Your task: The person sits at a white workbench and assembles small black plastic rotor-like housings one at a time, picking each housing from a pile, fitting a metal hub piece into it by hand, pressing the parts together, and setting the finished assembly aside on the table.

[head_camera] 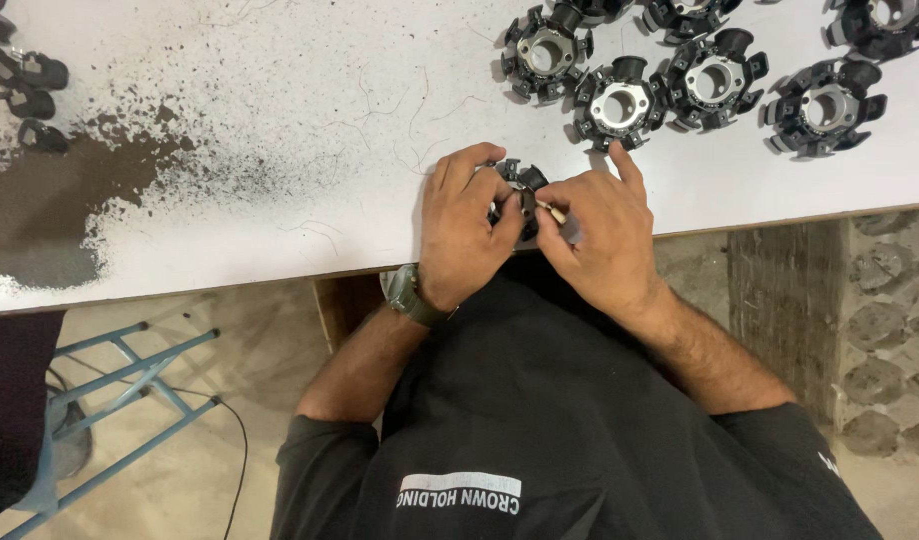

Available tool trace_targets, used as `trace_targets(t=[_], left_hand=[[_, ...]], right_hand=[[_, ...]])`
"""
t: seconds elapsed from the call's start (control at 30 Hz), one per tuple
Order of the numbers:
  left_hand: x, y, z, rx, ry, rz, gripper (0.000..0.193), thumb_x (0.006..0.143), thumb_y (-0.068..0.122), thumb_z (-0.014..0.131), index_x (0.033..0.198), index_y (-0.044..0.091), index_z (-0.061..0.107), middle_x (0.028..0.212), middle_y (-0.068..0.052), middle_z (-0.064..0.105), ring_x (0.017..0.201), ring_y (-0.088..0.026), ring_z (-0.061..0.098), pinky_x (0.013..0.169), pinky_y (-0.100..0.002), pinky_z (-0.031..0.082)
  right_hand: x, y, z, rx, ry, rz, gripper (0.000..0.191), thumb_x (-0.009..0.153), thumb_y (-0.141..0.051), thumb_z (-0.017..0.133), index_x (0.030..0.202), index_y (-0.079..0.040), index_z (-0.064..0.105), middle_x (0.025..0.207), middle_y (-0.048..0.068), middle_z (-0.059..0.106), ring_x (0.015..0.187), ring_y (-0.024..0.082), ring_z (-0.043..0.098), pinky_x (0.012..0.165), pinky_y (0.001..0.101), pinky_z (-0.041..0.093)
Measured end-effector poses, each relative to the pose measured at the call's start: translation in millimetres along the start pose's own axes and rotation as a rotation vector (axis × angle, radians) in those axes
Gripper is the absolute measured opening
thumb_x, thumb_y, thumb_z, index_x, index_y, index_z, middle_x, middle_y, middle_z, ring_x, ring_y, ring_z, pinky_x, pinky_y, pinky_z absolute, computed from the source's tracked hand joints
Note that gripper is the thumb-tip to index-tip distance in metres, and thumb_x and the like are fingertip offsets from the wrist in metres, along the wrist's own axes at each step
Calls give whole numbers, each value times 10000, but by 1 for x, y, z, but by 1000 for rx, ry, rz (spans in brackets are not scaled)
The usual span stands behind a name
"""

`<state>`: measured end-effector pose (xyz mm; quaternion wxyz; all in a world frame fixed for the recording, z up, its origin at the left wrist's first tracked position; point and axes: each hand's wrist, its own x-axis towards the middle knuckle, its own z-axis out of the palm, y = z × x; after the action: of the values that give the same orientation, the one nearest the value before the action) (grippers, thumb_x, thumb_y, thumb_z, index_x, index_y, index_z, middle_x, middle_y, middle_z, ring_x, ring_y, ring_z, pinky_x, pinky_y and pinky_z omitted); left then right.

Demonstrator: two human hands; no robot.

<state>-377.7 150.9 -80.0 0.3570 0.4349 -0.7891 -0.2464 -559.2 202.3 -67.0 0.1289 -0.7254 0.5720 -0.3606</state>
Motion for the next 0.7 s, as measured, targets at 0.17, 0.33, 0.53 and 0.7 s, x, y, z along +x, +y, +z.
trace_targets(t=[0.17,0.33,0.53,0.7], left_hand=[[-2,-3,2,2,-5,2,132,831,78,732,870,60,608,1290,-104,623,1188,-323,566,1026,-477,423],[-5,-5,3,11,3,-5,143,819,73,732,858,61,595,1292,-93,623,1195,-312,568,1039,-473,422],[-9,-9,2,-3,6,7,145,819,63,733,857,60,593,1292,-92,618,1182,-310,563,1021,-469,421],[-14,-13,4,22,24,27,148,821,50,730,865,56,589,1294,-92,610,1201,-315,558,1031,-475,414]], right_hand=[[-4,2,4,43,23,-52,198,893,-21,783,1048,-74,672,960,38,694,905,222,677,1273,541,298],[-6,3,10,-4,16,-80,204,886,-14,797,1047,-71,685,947,45,686,936,231,676,1282,538,291],[-6,-2,11,-54,15,-115,213,876,-21,817,1052,-81,712,958,49,683,944,238,669,1277,536,304],[-5,-11,11,-122,-18,-114,212,888,-17,819,1059,-85,714,924,32,662,920,231,651,1273,541,329]])
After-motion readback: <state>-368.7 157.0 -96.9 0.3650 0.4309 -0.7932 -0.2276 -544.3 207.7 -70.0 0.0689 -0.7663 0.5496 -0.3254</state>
